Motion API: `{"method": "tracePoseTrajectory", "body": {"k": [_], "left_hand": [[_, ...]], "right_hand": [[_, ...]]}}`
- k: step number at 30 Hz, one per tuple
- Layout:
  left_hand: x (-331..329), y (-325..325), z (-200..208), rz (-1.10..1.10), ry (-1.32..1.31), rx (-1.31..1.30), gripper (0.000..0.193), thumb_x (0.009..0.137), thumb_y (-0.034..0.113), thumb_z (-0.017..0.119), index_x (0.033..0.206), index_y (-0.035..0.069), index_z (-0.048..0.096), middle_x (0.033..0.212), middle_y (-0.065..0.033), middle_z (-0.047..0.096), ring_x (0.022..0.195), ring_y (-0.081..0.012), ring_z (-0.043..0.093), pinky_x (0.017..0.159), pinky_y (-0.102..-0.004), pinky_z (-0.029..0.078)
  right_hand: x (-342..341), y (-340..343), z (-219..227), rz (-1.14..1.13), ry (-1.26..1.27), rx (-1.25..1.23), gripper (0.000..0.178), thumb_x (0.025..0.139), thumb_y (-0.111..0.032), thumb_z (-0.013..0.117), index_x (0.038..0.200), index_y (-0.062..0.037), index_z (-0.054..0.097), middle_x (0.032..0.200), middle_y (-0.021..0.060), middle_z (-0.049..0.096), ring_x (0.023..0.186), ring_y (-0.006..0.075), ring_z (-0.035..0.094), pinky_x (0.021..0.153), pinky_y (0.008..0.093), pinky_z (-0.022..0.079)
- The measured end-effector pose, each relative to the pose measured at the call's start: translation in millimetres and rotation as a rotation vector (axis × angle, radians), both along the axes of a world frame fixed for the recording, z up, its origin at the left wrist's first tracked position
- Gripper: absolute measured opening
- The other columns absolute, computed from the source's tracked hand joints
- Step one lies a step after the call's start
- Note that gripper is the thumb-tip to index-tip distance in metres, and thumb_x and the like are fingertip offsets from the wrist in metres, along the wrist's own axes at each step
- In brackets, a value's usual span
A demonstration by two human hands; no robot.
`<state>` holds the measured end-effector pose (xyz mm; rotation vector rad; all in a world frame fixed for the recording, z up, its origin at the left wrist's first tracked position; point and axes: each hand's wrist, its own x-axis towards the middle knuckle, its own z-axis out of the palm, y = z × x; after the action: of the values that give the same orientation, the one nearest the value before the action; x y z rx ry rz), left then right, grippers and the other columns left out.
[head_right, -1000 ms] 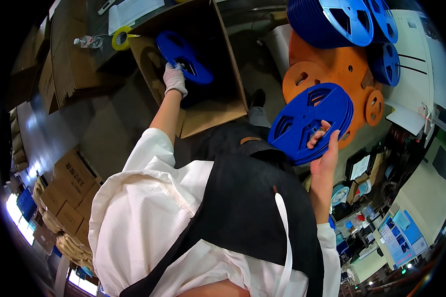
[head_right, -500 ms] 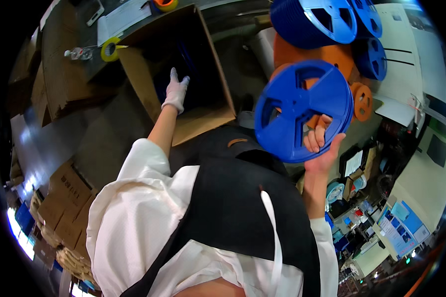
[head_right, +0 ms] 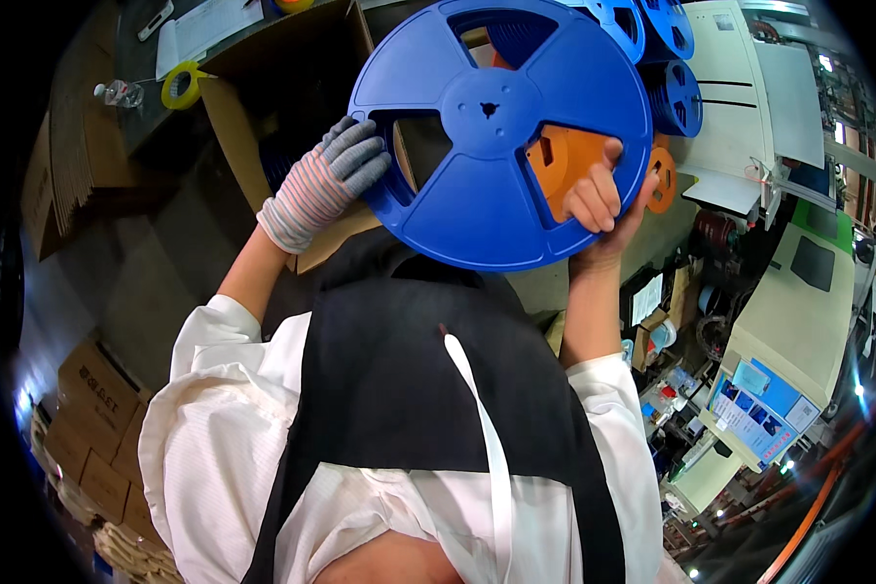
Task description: The person repeatedly picks up blue plastic spools from a stack and places them into a cardboard box. They handle the spools one at a time, rotating them slightly before placing them inside the box.
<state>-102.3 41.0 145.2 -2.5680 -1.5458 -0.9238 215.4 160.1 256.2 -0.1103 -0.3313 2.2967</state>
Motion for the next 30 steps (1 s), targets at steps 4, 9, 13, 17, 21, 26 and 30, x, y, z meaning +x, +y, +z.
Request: {"method": "tracePoseTrajectory", "body": {"k": [4, 9, 13, 17, 21, 26, 30], "left_hand": [[-5.9, -22.7, -3.8, 0.074, -0.234, -0.145, 0.033, 0.081, 0.006, 0.064, 0.114, 0.011, 0.061, 0.124, -0.011, 0.059, 0.121, -0.0337, 0.054, 0.1, -0.0388, 0.047], [-7.6, -75.3, 12.5, 0.011, -1.74, -0.708, 0.025, 0.093, -0.002, 0.055, 0.116, 0.007, 0.061, 0.112, -0.0061, 0.065, 0.107, -0.0177, 0.061, 0.094, -0.0315, 0.048], [-6.2, -101.4, 15.5, 0.026, -2.058, -0.907, 0.036, 0.086, 0.011, 0.07, 0.119, 0.005, 0.056, 0.105, -0.0106, 0.066, 0.104, -0.0249, 0.064, 0.089, -0.0404, 0.054], [-8.4, -108.9, 16.2, 0.015, -2.134, -0.961, 0.04, 0.083, 0.013, 0.073, 0.118, 0.003, 0.056, 0.1, -0.0103, 0.066, 0.101, -0.0249, 0.064, 0.089, -0.0405, 0.053], [-6.1, -107.7, 17.5, -0.01, -2.098, -1.011, 0.04, 0.083, 0.014, 0.074, 0.116, 0.002, 0.057, 0.099, -0.0103, 0.065, 0.1, -0.0247, 0.064, 0.089, -0.0397, 0.052], [-4.5, -105.4, 9.9, -0.074, -2.067, -1.086, 0.038, 0.084, 0.012, 0.072, 0.117, 0.002, 0.057, 0.1, -0.0094, 0.065, 0.101, -0.0239, 0.064, 0.092, -0.0399, 0.051], [-12.7, -104.6, 11.8, -0.118, -2.029, -1.129, 0.043, 0.084, 0.014, 0.073, 0.121, 0.003, 0.055, 0.106, -0.0101, 0.064, 0.104, -0.025, 0.063, 0.095, -0.0411, 0.05]], "right_hand": [[-33.8, -3.6, 26.4, -0.247, -0.859, 0.248, 0.077, 0.092, -0.054, 0.054, 0.139, 0.0045, 0.037, 0.086, 0.0051, 0.054, 0.071, 0.0134, 0.053, 0.056, 0.025, 0.045], [3.9, 16.4, -8.9, -0.256, -0.979, 0.139, 0.045, 0.102, -0.038, 0.043, 0.125, 0.0, 0.05, 0.094, 0.0046, 0.056, 0.077, 0.0135, 0.051, 0.056, 0.022, 0.039], [-14.4, -13.9, -28.0, -0.436, -1.287, 0.144, 0.032, 0.099, -0.031, 0.052, 0.124, -0.0095, 0.052, 0.11, 0.0039, 0.061, 0.09, 0.0126, 0.058, 0.063, 0.0255, 0.045], [-7.8, -20.5, -30.1, -0.497, -1.285, 0.129, 0.047, 0.1, -0.042, 0.046, 0.138, -0.0153, 0.041, 0.129, 0.011, 0.054, 0.12, 0.0278, 0.054, 0.092, 0.0378, 0.05], [-14.2, -27.2, -1.2, -0.403, -1.03, 0.248, 0.064, 0.092, -0.056, 0.051, 0.144, -0.0234, 0.033, 0.136, 0.0118, 0.049, 0.111, 0.0324, 0.06, 0.083, 0.0392, 0.054], [-8.8, -35.2, -1.1, -0.507, -1.107, 0.117, 0.063, 0.091, -0.051, 0.056, 0.138, -0.0119, 0.041, 0.124, 0.0151, 0.057, 0.1, 0.0296, 0.065, 0.061, 0.0292, 0.058], [1.6, -32.8, 1.5, -0.426, -1.032, 0.137, 0.056, 0.089, -0.039, 0.059, 0.132, -0.0072, 0.045, 0.106, 0.0137, 0.065, 0.08, 0.024, 0.069, 0.047, 0.0222, 0.053]]}}
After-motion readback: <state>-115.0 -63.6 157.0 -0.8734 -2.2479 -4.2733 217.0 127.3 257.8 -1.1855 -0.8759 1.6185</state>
